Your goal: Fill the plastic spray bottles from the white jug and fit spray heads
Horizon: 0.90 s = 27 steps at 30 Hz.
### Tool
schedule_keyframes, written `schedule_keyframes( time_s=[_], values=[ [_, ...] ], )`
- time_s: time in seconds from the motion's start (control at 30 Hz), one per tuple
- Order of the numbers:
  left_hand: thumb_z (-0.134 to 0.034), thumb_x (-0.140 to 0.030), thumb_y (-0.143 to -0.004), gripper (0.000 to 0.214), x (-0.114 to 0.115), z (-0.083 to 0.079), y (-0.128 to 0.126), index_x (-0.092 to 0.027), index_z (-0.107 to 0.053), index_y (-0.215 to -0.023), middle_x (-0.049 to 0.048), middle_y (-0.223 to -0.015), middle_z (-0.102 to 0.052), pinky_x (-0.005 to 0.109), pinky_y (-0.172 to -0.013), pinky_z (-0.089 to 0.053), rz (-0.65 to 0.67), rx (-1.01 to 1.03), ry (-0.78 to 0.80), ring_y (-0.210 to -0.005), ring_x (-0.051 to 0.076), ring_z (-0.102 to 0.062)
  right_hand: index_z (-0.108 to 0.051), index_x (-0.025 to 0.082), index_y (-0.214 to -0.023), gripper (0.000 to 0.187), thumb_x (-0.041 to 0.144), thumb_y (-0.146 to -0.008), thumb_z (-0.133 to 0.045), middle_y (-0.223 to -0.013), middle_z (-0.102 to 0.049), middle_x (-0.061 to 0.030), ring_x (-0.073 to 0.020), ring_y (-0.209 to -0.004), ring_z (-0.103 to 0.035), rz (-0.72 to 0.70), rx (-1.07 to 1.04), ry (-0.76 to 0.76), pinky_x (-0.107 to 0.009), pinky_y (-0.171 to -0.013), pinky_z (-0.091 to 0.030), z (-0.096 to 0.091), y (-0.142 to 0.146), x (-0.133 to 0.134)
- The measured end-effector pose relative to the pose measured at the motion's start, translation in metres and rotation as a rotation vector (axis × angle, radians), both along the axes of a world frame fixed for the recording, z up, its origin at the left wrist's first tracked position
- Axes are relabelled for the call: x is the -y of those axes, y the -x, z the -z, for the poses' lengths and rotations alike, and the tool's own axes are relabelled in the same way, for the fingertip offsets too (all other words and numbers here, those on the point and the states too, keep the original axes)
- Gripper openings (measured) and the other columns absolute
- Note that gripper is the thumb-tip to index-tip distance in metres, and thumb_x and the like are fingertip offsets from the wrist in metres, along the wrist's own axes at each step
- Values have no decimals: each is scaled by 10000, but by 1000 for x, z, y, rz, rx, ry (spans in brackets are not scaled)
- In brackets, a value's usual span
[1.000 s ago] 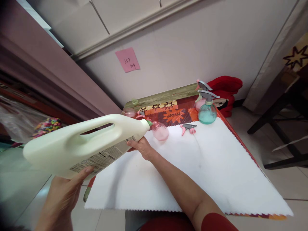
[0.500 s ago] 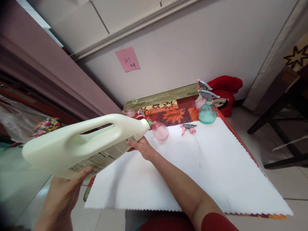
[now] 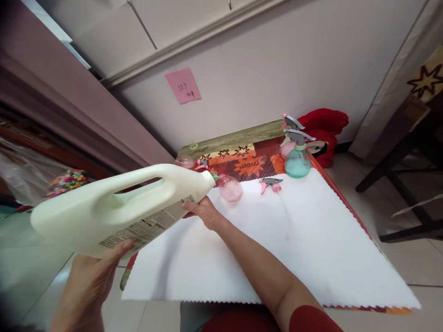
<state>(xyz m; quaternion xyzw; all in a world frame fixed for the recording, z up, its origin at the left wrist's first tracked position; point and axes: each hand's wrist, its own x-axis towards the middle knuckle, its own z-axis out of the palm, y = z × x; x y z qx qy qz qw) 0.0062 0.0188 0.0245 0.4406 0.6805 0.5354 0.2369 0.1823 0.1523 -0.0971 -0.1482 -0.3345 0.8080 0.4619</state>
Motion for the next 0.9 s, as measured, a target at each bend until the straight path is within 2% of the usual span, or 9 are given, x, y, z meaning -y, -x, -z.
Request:
schedule_keyframes(
  time_s=[0.17,0.43,0.9],
  values=[
    [-945,-363,-622,544,1,1,3,-172,-791,-1107,88,-994,-814,529,-1077,-540,-13,-14,5,-1050,340,-748,-688,217,-1163,750,617,-577,-930,-1148,-760,-87,-279,-1040,-717,-2,3,-3,-377,-743,-642,0,0,0],
    [-934,-380,-623,585,0,-1,2,-172,-782,-1148,100,-1030,-813,510,-1019,-584,-6,-25,19,-1076,361,-741,-690,214,-1161,741,621,-588,-924,-1155,-760,-90,-277,-1045,-714,2,7,-10,-371,-744,-639,-2,-2,1],
    [-945,-358,-615,531,1,-1,3,-177,-792,-1090,89,-993,-813,491,-1042,-570,-3,-7,7,-1041,331,-746,-701,214,-1137,731,610,-569,-936,-1134,-767,-81,-258,-1012,-719,-1,1,-1,-336,-713,-634,-2,-1,2]
  ],
)
